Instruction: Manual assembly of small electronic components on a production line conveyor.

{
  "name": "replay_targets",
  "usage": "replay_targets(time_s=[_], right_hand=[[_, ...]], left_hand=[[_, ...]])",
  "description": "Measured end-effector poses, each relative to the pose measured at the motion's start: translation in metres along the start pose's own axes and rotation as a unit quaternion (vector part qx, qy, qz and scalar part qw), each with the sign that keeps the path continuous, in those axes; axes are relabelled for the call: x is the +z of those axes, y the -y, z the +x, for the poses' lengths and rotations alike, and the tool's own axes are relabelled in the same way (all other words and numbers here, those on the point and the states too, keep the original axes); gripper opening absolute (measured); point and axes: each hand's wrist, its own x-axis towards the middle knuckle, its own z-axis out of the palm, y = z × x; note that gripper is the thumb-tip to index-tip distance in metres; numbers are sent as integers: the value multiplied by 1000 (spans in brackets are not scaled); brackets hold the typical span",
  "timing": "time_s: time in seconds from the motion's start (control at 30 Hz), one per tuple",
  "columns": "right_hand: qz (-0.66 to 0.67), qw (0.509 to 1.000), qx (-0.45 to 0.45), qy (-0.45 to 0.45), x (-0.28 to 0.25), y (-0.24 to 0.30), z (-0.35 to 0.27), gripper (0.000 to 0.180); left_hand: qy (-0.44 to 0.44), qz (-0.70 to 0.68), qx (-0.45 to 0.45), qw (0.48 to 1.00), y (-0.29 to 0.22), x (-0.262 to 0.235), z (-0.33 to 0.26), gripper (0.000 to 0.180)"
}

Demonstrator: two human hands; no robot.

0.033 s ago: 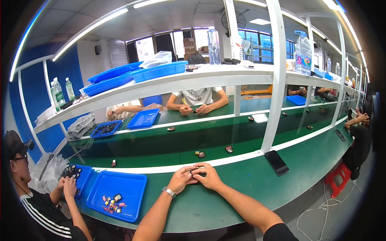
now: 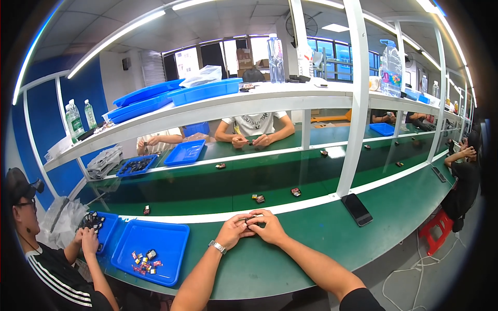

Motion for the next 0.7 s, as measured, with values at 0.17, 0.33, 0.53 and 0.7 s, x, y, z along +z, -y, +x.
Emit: replay_targets(time_s=[0.17,0.33,0.53,0.7], right_hand=[[-12,1000,1,3,-5,10,0,12],[-39,999,-16,-3,-8,12,0,12],[-52,999,-15,-2,-4,16,-1,14],[-55,997,-57,-17,-3,25,0,14]], left_hand=[[7,-12,-9,1000,0,-2,0,36],[6,-19,-15,1000,-1,-2,0,35],[-5,-11,-23,1000,1,-2,0,33],[-15,-25,15,999,0,2,-2,32]])
